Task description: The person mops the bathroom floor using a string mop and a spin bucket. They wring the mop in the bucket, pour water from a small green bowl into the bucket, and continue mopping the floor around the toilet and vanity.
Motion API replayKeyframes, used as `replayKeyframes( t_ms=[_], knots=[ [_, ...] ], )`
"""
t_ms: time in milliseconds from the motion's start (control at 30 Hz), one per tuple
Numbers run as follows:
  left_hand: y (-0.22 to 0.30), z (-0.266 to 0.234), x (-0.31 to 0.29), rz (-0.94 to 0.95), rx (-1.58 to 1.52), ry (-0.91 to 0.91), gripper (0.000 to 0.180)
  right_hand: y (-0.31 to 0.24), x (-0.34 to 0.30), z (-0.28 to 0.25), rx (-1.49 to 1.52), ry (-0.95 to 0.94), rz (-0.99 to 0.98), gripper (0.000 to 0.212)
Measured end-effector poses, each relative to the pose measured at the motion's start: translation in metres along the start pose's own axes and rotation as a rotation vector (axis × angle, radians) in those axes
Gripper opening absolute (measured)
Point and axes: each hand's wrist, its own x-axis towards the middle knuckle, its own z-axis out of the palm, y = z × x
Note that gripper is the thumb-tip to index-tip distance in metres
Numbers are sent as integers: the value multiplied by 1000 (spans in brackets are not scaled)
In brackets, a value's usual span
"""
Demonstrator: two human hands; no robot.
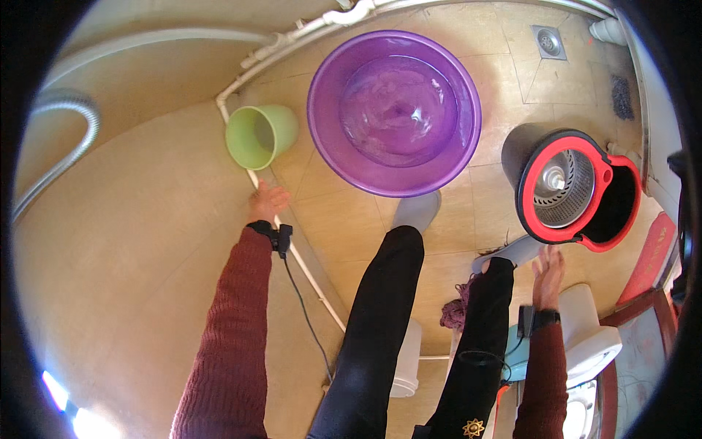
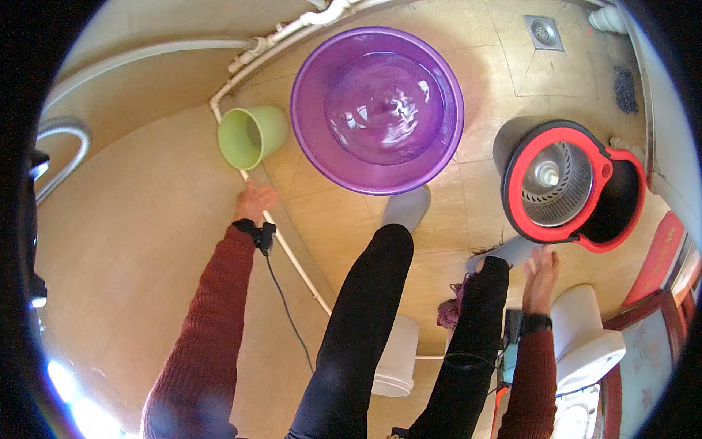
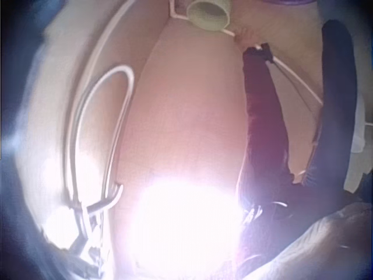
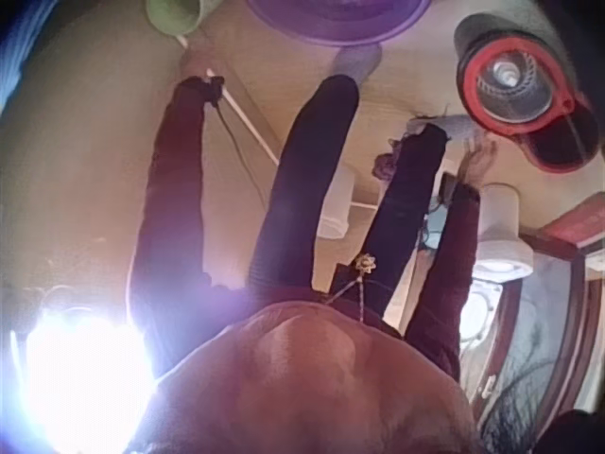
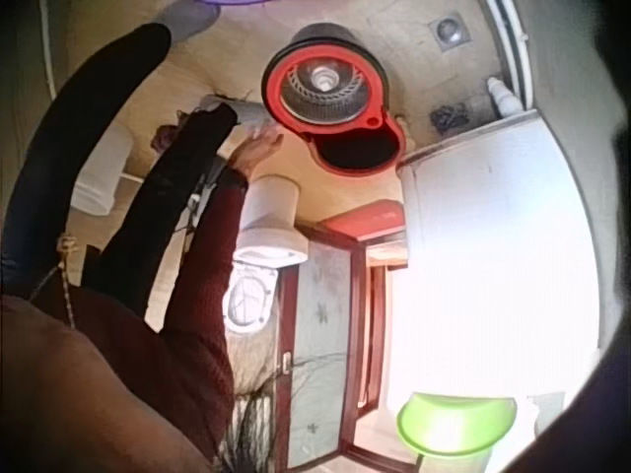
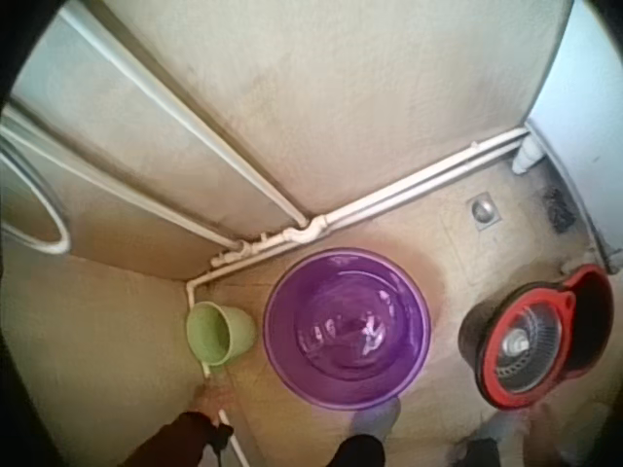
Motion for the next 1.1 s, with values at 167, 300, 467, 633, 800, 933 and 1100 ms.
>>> replayKeyframes(
  t_ms=[167,300,467,633,800,933,1100],
  knots=[
    [4,3,61,22,-156,1,76,23,-68,8,-222,-133,114,70],
    [-6,8,92,7,-273,-29,60,35,-103,27,-301,-241,191,61],
    [-20,18,75,166,-236,246,15,45,-124,63,-298,-354,233,57],
    [-17,18,1,128,-80,242,18,46,-130,83,-309,-472,191,54],
    [4,6,-109,227,331,195,17,35,-163,115,-471,-718,-112,54],
    [22,11,-199,269,462,198,15,1,-218,161,-727,-940,-557,61],
    [53,41,-284,384,652,75,8,-48,-276,193,-857,-1199,-984,70]
  ],
)
